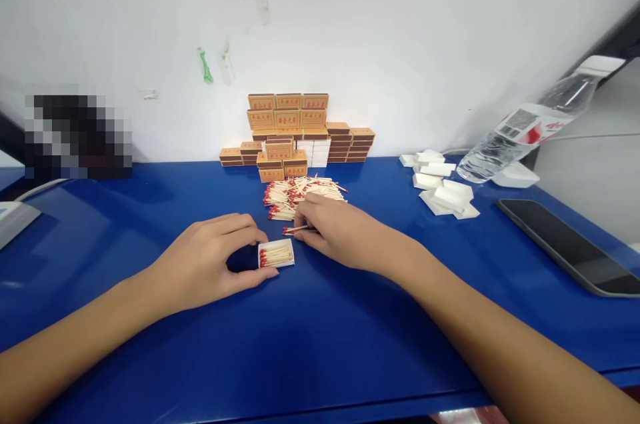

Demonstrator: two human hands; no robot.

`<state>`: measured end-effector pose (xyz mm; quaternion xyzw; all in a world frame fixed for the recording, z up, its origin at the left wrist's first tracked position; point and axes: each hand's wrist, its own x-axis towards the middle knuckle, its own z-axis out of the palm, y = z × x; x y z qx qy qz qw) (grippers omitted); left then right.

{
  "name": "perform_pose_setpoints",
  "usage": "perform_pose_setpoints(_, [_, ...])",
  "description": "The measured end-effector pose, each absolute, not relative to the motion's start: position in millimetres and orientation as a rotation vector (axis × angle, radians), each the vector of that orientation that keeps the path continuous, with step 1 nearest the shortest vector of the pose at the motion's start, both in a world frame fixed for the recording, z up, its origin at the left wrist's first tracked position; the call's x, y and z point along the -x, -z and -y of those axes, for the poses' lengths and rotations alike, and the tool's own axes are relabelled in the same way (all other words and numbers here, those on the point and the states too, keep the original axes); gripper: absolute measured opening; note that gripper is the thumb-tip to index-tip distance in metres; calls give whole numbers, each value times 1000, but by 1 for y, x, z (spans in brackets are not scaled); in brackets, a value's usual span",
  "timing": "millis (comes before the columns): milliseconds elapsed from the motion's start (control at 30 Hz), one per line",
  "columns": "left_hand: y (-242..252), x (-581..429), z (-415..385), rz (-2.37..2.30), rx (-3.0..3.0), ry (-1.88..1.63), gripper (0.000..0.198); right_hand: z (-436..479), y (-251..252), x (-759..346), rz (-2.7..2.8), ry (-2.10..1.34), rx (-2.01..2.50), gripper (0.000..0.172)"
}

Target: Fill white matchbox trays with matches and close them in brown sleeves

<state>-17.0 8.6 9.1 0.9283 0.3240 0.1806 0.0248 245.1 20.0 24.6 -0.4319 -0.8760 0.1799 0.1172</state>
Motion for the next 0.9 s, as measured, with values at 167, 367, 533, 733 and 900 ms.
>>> perform_pose_setpoints(167, [-10, 16, -9, -989, -2879, -562, 32, -20, -21, -246, 2597, -488, 1288, 20])
perform_pose_setpoints(367, [-9, 17, -10, -994, -2869, -576, 33, -20, -21, -245, 2634, -376, 1406, 17])
perform_pose_setpoints(533, [-9, 19, -11, -994, -2875, -577, 34, -23, -18, -249, 2636, -385, 1401, 18])
perform_pose_setpoints(733, [-9, 18, -10, -1003, -2870, -574, 33, -19, -29, -251, 2599, -396, 1382, 19])
perform_pose_setpoints(900, [-10, 17, -11, -1017, -2841, -535, 32, -6, -34, -240, 2569, -506, 1265, 17])
